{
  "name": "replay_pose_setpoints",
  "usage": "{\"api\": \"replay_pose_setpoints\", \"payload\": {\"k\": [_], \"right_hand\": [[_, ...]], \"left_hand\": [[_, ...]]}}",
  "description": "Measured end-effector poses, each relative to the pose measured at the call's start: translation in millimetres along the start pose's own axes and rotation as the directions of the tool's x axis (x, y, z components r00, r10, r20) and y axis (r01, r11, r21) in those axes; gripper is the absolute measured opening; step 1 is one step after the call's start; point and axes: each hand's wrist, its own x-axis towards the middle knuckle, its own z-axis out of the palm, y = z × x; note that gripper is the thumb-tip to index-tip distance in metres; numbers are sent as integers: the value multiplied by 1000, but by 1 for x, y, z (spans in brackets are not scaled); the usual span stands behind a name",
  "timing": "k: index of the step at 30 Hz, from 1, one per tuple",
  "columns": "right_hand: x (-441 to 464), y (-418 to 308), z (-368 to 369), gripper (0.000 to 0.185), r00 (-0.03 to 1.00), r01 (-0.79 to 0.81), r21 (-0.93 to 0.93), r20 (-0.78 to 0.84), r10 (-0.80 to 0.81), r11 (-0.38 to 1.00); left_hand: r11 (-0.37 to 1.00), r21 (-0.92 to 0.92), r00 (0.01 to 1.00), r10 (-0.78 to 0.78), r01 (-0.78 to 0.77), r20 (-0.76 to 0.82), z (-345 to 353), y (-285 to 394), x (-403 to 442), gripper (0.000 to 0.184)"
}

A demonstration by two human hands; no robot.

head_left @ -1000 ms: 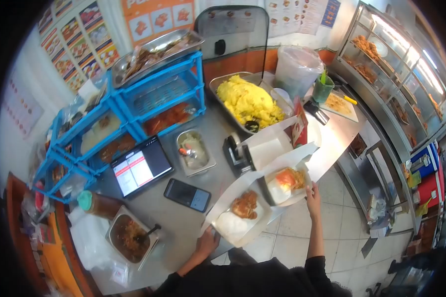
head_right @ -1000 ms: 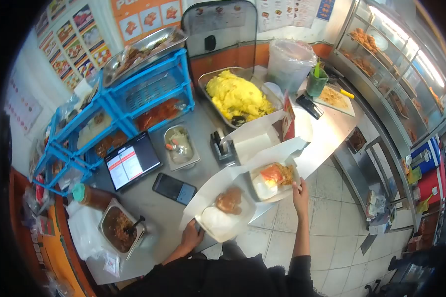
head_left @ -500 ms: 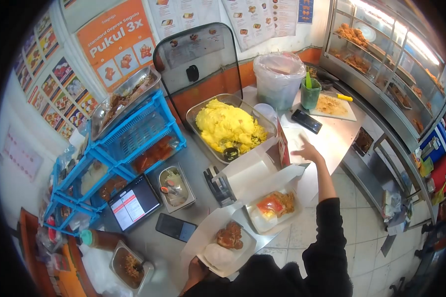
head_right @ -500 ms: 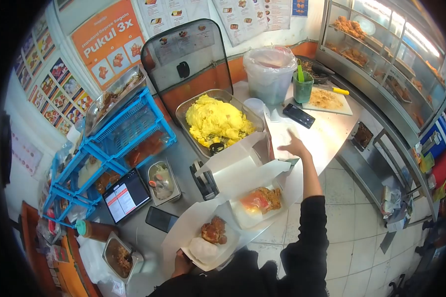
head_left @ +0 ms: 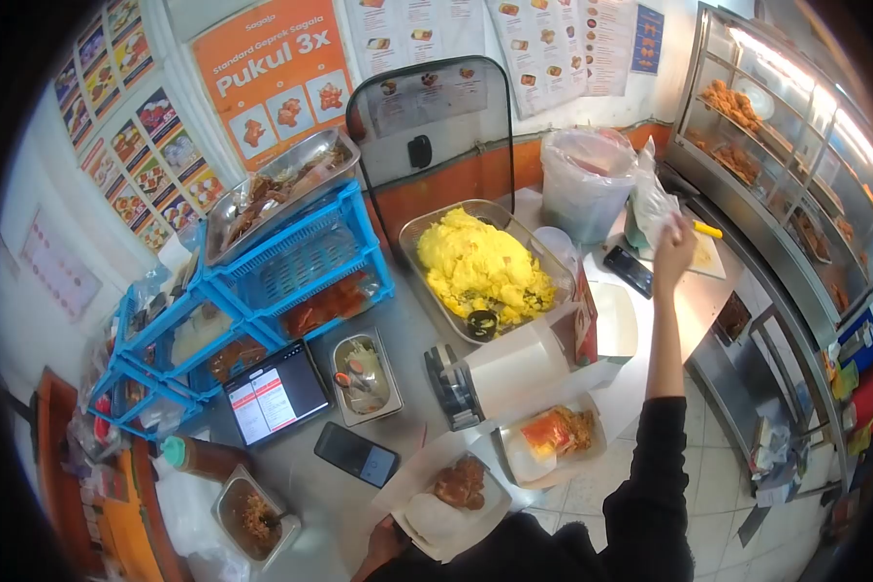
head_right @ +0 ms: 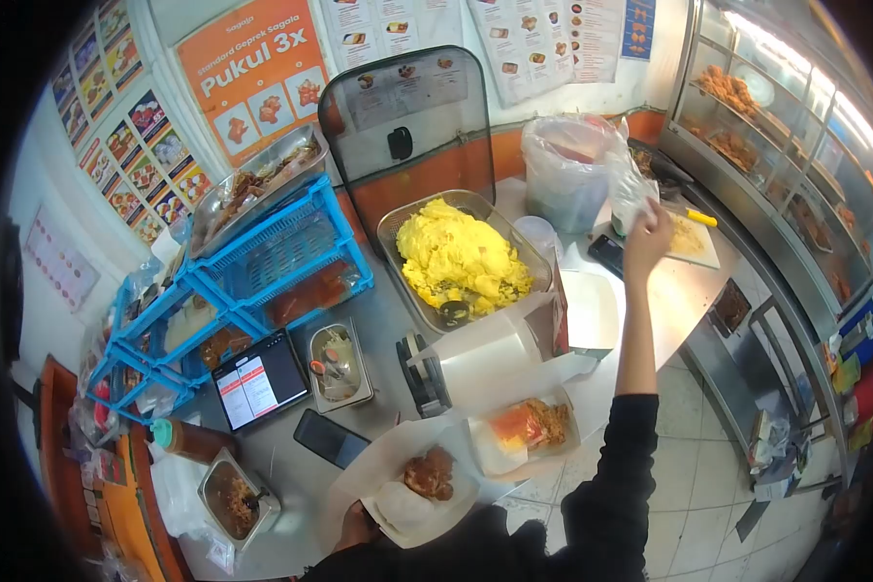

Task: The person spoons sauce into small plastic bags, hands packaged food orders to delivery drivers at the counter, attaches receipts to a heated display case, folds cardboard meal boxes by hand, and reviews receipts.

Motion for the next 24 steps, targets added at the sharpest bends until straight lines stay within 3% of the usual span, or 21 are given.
{"api": "replay_pose_setpoints", "payload": {"k": [1,3,4,5,7,8,10,11,13,15,16,17,18,19,20,23,24], "right_hand": [[-3,-2,18,22,980,201,-158,29,-199,967],[-18,-5,57,23,950,251,-133,222,-218,959],[-25,2,77,24,876,348,-126,396,-275,929],[-32,9,93,25,767,442,-99,557,-318,892],[-50,-1,110,27,382,423,128,873,-305,897],[-54,-5,115,27,374,422,136,874,-309,896],[-57,-31,108,30,155,351,-1,986,-57,936],[-55,-35,100,30,149,350,1,987,-56,937],[-41,-25,75,33,389,146,33,917,-88,989],[-27,9,34,34,335,374,-122,942,-11,919],[-26,47,11,38,332,498,-239,941,71,834],[-26,53,-21,41,267,602,-318,945,191,732],[-31,52,-44,45,123,566,-475,856,501,673],[-42,110,-67,42,88,576,-480,841,534,661],[-64,83,-90,40,168,627,-540,797,579,561],[-99,86,-122,18,207,808,-315,943,261,499],[-97,84,-122,18,204,812,-312,944,261,494]], "left_hand": [[1000,-2,1000,-4,4,-7,1,-2,0,44],[999,-32,999,38,-38,-9,2,-7,0,46],[999,-35,999,30,-30,-12,3,-9,-1,46],[1000,-22,1000,-3,3,-15,4,-11,-2,45],[999,-16,999,-44,44,-24,5,-6,-4,45],[1000,-27,1000,-7,6,-21,4,-5,-2,44],[999,-37,999,24,-25,-22,-6,7,0,44],[999,-21,999,35,-35,-25,-11,16,-2,44],[999,-15,999,42,-42,-27,-8,15,-4,44],[997,15,996,-75,75,39,0,-3,-5,46],[997,7,996,-75,75,40,-2,-1,-5,46],[995,11,992,-101,101,74,-5,6,-5,47],[992,15,986,-127,126,107,-7,9,-5,48],[992,7,986,-126,126,107,-5,4,-4,48],[990,21,982,-138,136,127,-1,-4,-3,49],[984,27,969,-176,174,173,-21,27,-5,48],[981,24,962,-196,195,191,-29,40,-5,47]]}}
